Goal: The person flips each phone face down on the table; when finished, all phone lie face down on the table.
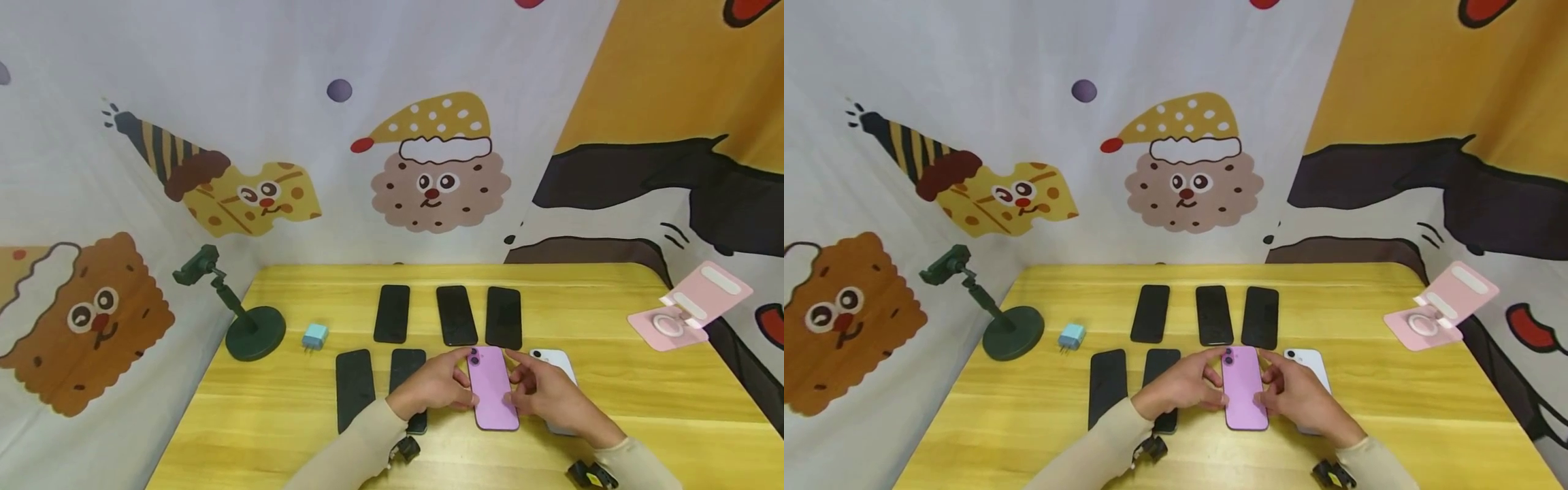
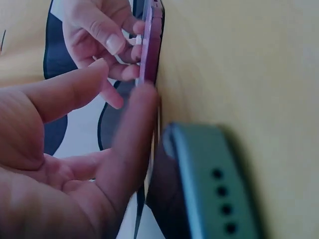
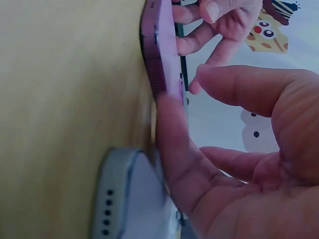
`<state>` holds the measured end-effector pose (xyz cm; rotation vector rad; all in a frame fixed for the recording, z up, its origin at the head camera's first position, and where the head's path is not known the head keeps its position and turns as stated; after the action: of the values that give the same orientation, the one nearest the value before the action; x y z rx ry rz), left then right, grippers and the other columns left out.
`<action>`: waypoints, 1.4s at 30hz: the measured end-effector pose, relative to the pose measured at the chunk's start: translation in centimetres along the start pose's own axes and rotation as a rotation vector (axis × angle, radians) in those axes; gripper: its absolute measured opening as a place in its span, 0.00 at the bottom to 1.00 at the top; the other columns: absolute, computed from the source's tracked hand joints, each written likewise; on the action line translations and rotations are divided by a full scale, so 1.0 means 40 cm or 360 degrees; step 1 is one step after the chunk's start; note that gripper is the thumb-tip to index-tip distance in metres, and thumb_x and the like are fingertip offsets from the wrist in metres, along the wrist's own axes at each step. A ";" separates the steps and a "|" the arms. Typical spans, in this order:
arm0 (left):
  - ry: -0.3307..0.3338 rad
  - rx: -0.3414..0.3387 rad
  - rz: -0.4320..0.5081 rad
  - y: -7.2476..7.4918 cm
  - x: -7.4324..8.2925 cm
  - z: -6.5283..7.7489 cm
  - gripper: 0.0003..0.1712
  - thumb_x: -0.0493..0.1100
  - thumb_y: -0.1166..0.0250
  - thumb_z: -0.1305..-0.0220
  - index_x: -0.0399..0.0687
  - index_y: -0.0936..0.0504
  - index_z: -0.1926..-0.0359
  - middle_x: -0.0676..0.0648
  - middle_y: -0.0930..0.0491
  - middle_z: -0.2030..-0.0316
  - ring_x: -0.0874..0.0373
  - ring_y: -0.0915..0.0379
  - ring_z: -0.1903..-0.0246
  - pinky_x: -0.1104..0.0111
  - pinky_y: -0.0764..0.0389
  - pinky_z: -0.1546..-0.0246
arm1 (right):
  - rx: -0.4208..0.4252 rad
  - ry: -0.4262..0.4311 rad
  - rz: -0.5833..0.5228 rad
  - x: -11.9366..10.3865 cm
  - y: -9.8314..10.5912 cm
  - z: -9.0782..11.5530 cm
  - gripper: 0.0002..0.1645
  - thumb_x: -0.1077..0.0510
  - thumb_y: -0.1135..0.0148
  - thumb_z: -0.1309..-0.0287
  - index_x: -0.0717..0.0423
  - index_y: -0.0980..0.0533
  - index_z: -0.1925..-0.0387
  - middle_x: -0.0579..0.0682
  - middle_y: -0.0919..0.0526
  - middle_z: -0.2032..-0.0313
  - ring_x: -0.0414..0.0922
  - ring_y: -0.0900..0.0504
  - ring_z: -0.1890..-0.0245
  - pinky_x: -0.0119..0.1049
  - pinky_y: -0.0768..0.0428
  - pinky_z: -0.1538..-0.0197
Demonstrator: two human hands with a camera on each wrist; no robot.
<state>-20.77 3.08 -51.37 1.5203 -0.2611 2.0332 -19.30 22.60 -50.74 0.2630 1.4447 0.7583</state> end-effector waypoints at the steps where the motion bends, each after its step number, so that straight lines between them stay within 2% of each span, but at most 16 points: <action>1: -0.0003 0.0010 -0.0037 0.002 0.001 0.003 0.52 0.28 0.21 0.44 0.49 0.32 0.21 0.44 0.19 0.62 0.57 0.18 0.71 0.65 0.12 0.69 | 0.0007 0.0010 0.0020 -0.003 0.001 0.002 0.50 0.63 0.19 0.47 0.68 0.33 0.26 0.52 0.19 0.58 0.36 0.21 0.68 0.30 0.21 0.69; 4: -0.0012 0.0039 -0.0128 0.008 0.007 0.016 0.46 0.33 0.20 0.43 0.49 0.28 0.24 0.47 0.18 0.59 0.58 0.21 0.71 0.68 0.17 0.72 | 0.0031 0.0049 0.0054 -0.014 0.002 0.005 0.45 0.62 0.19 0.46 0.66 0.30 0.30 0.51 0.19 0.58 0.36 0.21 0.66 0.29 0.20 0.66; 6: -0.0011 0.0032 -0.0107 0.011 0.007 0.027 0.42 0.37 0.20 0.41 0.50 0.26 0.26 0.48 0.18 0.55 0.58 0.20 0.70 0.67 0.20 0.72 | 0.0060 0.0097 0.0077 -0.025 0.002 0.004 0.42 0.61 0.18 0.46 0.64 0.27 0.32 0.49 0.19 0.59 0.36 0.21 0.65 0.29 0.20 0.65; 10: -0.0063 0.0009 -0.0046 0.027 0.006 0.050 0.36 0.43 0.22 0.37 0.53 0.24 0.29 0.47 0.20 0.46 0.59 0.19 0.57 0.64 0.16 0.61 | 0.0115 0.0184 0.0097 -0.052 -0.004 -0.005 0.38 0.57 0.18 0.44 0.61 0.25 0.35 0.48 0.18 0.58 0.36 0.20 0.63 0.31 0.18 0.61; 14: -0.0141 0.0052 -0.0048 0.057 -0.001 0.075 0.35 0.45 0.23 0.35 0.50 0.24 0.30 0.45 0.22 0.41 0.56 0.22 0.47 0.60 0.17 0.47 | 0.0120 0.0210 0.0086 -0.080 -0.019 -0.022 0.35 0.53 0.21 0.40 0.60 0.24 0.35 0.48 0.16 0.56 0.36 0.19 0.61 0.32 0.18 0.58; 20: -0.0164 0.0153 -0.0017 0.104 -0.022 0.113 0.33 0.45 0.25 0.32 0.45 0.25 0.30 0.41 0.23 0.40 0.48 0.25 0.42 0.55 0.19 0.44 | 0.0076 0.0257 0.0007 -0.110 -0.056 -0.049 0.30 0.55 0.26 0.35 0.59 0.24 0.35 0.49 0.16 0.56 0.38 0.17 0.58 0.32 0.16 0.56; 25: -0.0160 0.0253 -0.0080 0.148 -0.042 0.143 0.32 0.47 0.27 0.30 0.45 0.26 0.30 0.40 0.26 0.34 0.43 0.28 0.36 0.48 0.20 0.39 | 0.0019 0.0257 -0.0058 -0.132 -0.102 -0.074 0.29 0.53 0.28 0.31 0.60 0.25 0.34 0.49 0.16 0.55 0.37 0.16 0.58 0.31 0.16 0.56; 30: -0.0181 0.0354 -0.0145 0.188 -0.054 0.171 0.32 0.46 0.27 0.30 0.42 0.26 0.31 0.39 0.28 0.31 0.39 0.31 0.32 0.41 0.24 0.34 | -0.0037 0.0236 -0.0103 -0.151 -0.147 -0.096 0.31 0.50 0.31 0.29 0.59 0.27 0.32 0.53 0.16 0.50 0.40 0.15 0.55 0.31 0.17 0.54; 35: -0.0157 0.0414 -0.0140 0.209 -0.066 0.190 0.32 0.46 0.26 0.31 0.41 0.26 0.31 0.38 0.29 0.31 0.38 0.32 0.32 0.41 0.26 0.33 | -0.0061 0.0174 -0.0203 -0.166 -0.181 -0.111 0.31 0.51 0.32 0.29 0.57 0.28 0.31 0.57 0.16 0.45 0.45 0.13 0.51 0.32 0.15 0.54; 42: -0.0118 0.0447 -0.0132 0.225 -0.074 0.215 0.34 0.47 0.26 0.31 0.41 0.26 0.30 0.35 0.32 0.29 0.36 0.33 0.30 0.40 0.26 0.32 | -0.0169 0.0144 -0.0381 -0.192 -0.222 -0.117 0.32 0.54 0.34 0.27 0.62 0.32 0.29 0.65 0.21 0.40 0.48 0.13 0.51 0.37 0.12 0.60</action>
<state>-18.24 -9.32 -49.63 1.7455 0.0622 2.0145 -20.62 10.03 -50.60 -0.0263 1.4846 0.6548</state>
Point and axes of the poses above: each hand's wrist, its own z-axis away from the middle knuckle, its own y-axis out of the back of the hand, x = y × z, the point moved 7 cm from there along -z, towards the middle knuckle
